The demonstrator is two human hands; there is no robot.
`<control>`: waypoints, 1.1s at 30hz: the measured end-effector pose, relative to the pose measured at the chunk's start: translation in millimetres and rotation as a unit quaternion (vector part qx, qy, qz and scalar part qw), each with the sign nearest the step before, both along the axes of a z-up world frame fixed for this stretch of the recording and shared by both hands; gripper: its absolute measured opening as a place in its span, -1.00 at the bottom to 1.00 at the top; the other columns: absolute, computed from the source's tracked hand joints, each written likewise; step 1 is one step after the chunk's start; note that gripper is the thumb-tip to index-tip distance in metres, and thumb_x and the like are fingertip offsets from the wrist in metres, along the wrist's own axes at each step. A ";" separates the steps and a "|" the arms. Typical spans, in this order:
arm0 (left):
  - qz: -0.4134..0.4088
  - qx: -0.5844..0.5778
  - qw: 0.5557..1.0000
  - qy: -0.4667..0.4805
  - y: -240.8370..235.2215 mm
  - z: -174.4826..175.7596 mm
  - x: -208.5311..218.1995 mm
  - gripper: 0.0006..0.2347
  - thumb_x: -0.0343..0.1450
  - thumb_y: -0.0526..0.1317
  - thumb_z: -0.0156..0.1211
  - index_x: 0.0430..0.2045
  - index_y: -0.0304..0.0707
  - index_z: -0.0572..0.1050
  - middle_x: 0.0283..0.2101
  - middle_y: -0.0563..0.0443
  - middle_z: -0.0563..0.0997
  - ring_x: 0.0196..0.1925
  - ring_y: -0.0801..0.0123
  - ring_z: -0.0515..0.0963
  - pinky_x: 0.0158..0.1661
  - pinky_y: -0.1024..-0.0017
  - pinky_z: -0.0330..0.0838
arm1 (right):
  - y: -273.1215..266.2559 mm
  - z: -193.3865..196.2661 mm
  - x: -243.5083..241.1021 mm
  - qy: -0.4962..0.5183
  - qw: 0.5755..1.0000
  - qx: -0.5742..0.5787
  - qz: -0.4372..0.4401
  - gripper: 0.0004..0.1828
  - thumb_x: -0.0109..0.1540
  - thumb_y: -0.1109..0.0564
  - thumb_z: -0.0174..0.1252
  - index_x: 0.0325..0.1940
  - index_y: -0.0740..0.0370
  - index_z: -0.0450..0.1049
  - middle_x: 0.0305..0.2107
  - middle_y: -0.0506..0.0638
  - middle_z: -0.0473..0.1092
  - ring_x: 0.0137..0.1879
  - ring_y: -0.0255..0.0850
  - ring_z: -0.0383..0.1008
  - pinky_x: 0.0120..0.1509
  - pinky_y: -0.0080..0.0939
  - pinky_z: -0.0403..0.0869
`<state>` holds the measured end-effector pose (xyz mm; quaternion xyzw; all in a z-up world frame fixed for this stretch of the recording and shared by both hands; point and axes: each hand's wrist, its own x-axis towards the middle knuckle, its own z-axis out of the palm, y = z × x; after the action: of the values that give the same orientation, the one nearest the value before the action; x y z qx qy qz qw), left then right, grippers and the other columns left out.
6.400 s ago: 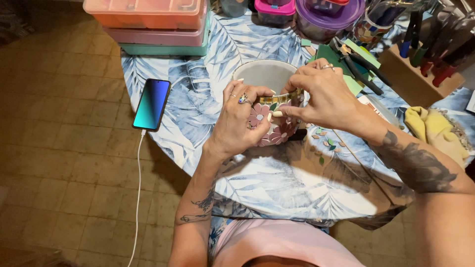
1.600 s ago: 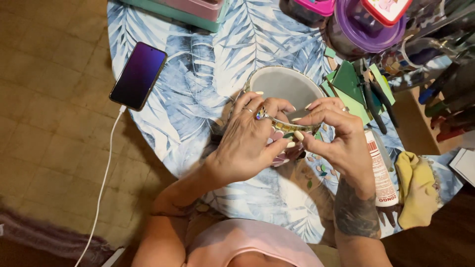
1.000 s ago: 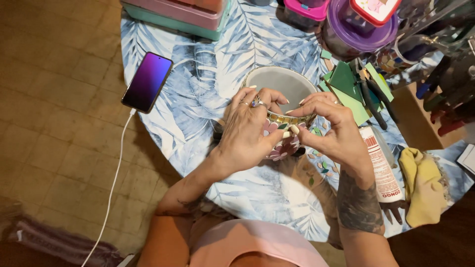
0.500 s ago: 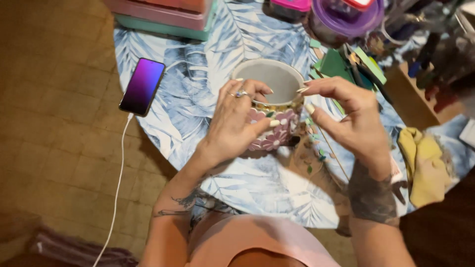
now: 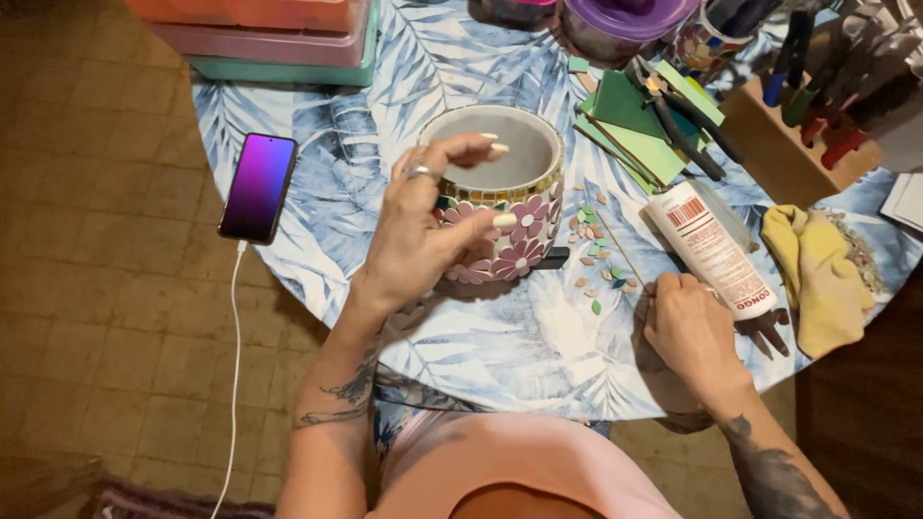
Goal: Decorating a ceramic vase by adhering small mosaic tiles with glue
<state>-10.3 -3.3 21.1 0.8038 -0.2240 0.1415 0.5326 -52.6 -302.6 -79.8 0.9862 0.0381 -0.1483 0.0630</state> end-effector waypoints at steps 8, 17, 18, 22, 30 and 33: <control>0.101 -0.126 0.977 -0.137 15.7 -11.1 -7.4 -0.91 0.29 -0.26 0.07 -0.55 -0.29 0.47 -0.50 -0.01 0.50 -0.33 0.24 0.41 -0.15 0.38 0.28 | -9.2 -10.0 -5.9 -0.189 0.978 0.092 -0.002 -0.81 0.05 0.09 -0.10 -0.38 0.29 0.19 -0.53 0.14 0.17 -0.57 0.16 0.35 -0.52 0.05 0.38; 0.167 0.161 0.962 -0.145 -6.1 -19.0 -16.9 -0.58 0.20 0.04 0.17 -0.15 -0.08 0.31 0.01 0.10 0.34 0.18 0.16 0.18 0.14 0.01 -0.05 | 18.9 55.9 0.2 -0.463 0.826 0.308 0.092 -0.87 0.28 0.32 -0.07 -0.27 0.51 0.20 -0.40 0.25 0.18 -0.33 0.05 0.16 -0.24 -0.04 0.19; 0.166 0.162 0.962 -0.146 -9.3 -18.3 -16.5 -0.58 0.20 0.04 0.17 -0.15 -0.08 0.31 0.01 0.10 0.34 0.18 0.16 0.18 0.14 0.01 -0.05 | 23.4 57.5 1.8 -0.464 0.826 0.308 0.091 -0.87 0.28 0.32 -0.07 -0.27 0.51 0.20 -0.40 0.25 0.18 -0.33 0.05 0.16 -0.24 -0.04 0.19; 0.175 0.184 0.956 -0.148 -18.9 -12.7 -15.2 -0.71 0.16 -0.14 0.26 -0.31 -0.11 0.39 -0.02 0.09 0.34 0.20 0.04 0.11 0.12 -0.04 -0.08 | 38.7 47.8 2.5 -0.442 0.709 0.533 0.134 -0.68 0.32 0.08 -0.33 -0.24 0.40 0.24 -0.49 0.12 0.22 -0.50 -0.24 0.19 -0.47 -0.34 0.21; 0.174 0.172 0.955 -0.170 -23.2 -16.0 -12.6 -0.86 0.25 -0.21 0.11 -0.40 -0.18 0.40 -0.34 0.05 0.45 0.16 -0.02 0.13 0.12 0.06 -0.15 | 47.2 -13.5 -20.3 -0.262 0.676 0.689 0.011 -0.63 0.27 -0.11 -0.32 -0.34 0.16 0.28 -0.52 -0.08 0.25 -0.44 -0.36 0.20 -0.37 -0.39 0.25; 0.171 0.173 0.953 -0.179 -24.6 -18.2 -11.3 -0.85 0.25 -0.22 0.11 -0.40 -0.22 0.40 -0.33 0.01 0.46 0.15 -0.03 0.17 0.10 0.07 -0.11 | 58.5 1.0 -25.8 -0.252 0.726 0.640 -0.004 -0.57 0.27 0.01 -0.37 -0.42 0.32 0.32 -0.51 0.03 0.27 -0.33 -0.23 0.23 -0.27 -0.31 0.23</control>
<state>-21.6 -27.9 2.9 0.8715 -0.1958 0.3307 0.3045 -78.4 -244.2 -78.8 0.7934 0.1026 0.1649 -0.5769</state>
